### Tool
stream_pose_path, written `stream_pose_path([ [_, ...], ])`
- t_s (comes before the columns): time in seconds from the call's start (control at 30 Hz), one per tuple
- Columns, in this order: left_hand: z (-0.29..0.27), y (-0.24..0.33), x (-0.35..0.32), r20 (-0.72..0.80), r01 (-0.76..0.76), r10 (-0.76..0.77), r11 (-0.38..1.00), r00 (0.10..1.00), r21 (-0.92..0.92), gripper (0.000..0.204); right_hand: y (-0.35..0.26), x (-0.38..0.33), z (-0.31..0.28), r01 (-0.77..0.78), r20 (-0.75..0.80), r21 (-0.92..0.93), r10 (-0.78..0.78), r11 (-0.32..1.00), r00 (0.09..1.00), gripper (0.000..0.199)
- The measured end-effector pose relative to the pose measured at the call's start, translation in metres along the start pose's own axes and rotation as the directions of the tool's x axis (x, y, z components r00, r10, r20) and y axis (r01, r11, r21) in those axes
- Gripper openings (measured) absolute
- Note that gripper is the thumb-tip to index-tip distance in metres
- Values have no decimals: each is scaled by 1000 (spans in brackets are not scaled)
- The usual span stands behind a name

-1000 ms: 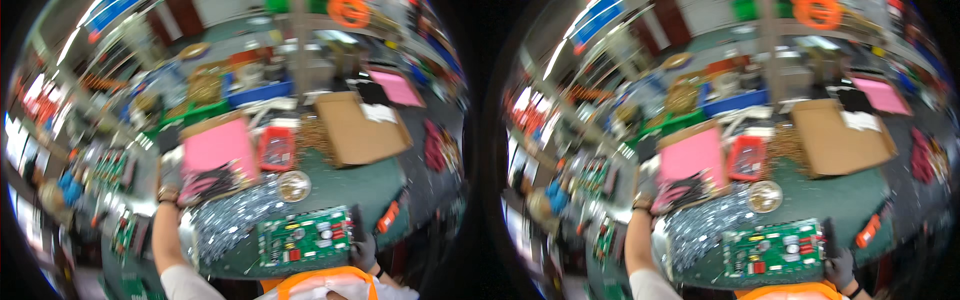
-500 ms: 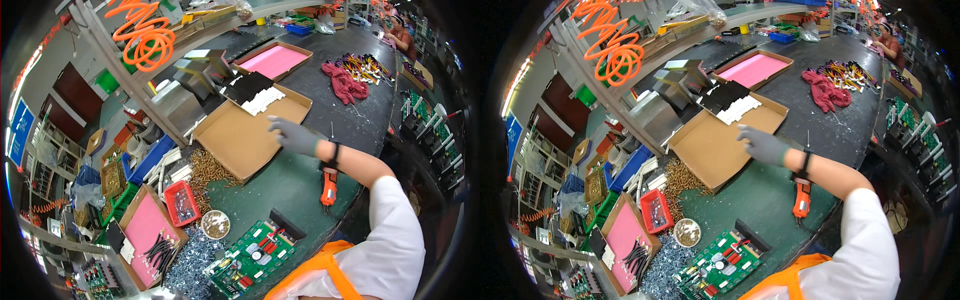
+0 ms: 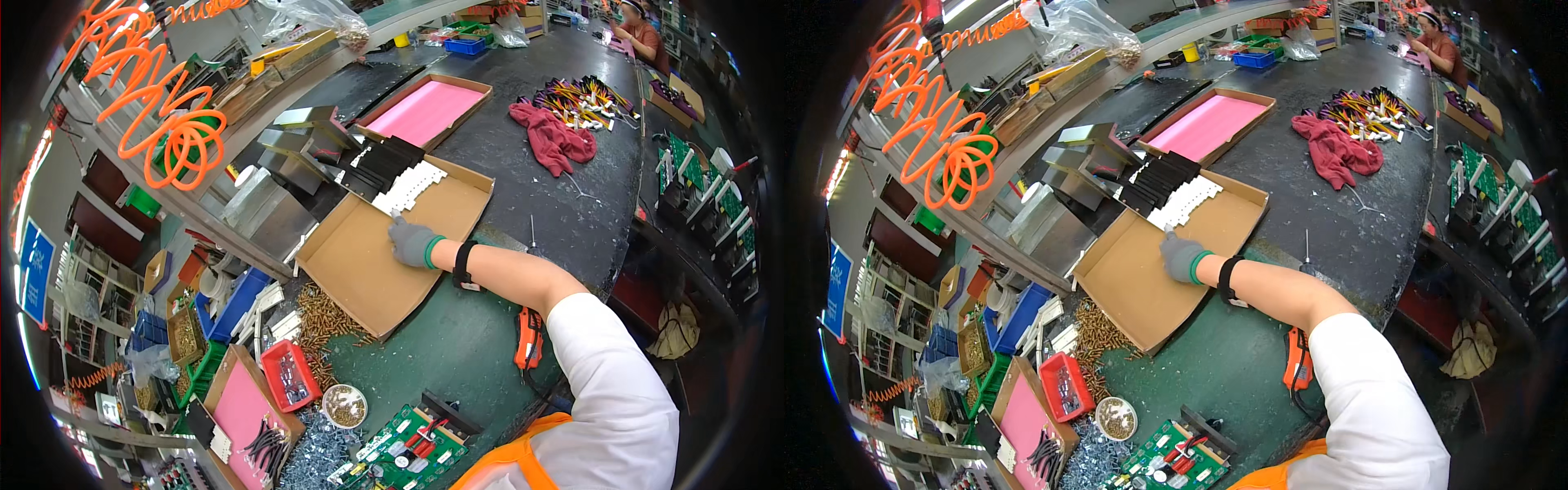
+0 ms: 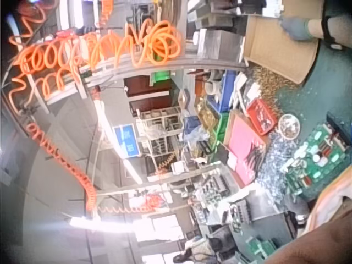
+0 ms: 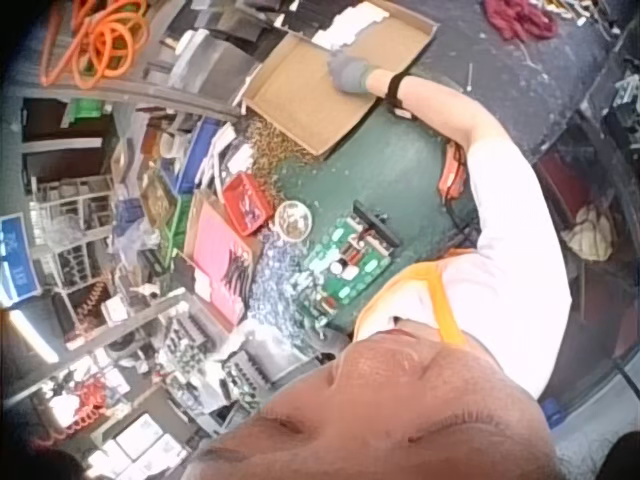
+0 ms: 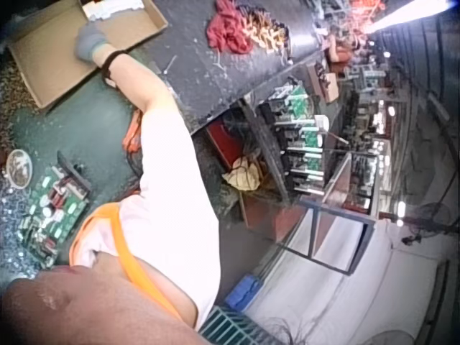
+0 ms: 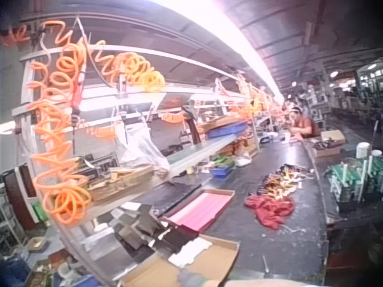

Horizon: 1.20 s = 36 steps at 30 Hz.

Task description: The person is seen assembling components onto circuit boards and using a power drill to secure screws.

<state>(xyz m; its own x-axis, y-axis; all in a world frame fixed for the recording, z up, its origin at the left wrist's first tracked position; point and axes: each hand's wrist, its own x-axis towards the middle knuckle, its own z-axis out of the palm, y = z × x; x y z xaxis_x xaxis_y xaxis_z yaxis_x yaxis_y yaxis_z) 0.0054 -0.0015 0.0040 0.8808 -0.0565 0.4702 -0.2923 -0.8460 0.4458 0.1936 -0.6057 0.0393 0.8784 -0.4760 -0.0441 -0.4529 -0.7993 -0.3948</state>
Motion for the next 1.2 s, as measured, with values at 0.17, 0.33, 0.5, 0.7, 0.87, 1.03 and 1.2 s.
stream_pose_path([
  [0.17, 2, -7, -3, -49, -38, 40, 999, 998, 39, 33, -2, 4, -5, -21, 40, 71, 18, 997, 999, 42],
  [0.33, 7, -34, -12, -97, -82, 90, 993, 991, 87, 33, 2, 6, -7, -40, 31, 106, 37, 994, 999, 42],
  [0.5, 12, -44, -15, -141, -130, 146, 984, 979, 119, 33, 13, 11, -7, -95, 51, 106, 90, 990, 995, 47],
  [0.7, -3, -2, 4, -50, -91, 94, 995, 994, 47, 35, 14, 12, -8, -82, 12, 102, 81, 991, 997, 48],
  [0.87, -14, 36, 22, 35, -101, 102, 995, 994, -17, 38, 21, 11, -14, -120, 37, 109, 117, 987, 992, 50],
  [1.03, -17, 46, 25, 64, -69, 68, 998, 996, 11, 41, 38, 18, -13, -124, -35, 98, 128, 988, 991, 46],
  [1.2, -14, 41, 20, -11, -75, 75, 997, 997, -13, 37, 51, 27, -9, -64, -33, 83, 67, 995, 997, 46],
])
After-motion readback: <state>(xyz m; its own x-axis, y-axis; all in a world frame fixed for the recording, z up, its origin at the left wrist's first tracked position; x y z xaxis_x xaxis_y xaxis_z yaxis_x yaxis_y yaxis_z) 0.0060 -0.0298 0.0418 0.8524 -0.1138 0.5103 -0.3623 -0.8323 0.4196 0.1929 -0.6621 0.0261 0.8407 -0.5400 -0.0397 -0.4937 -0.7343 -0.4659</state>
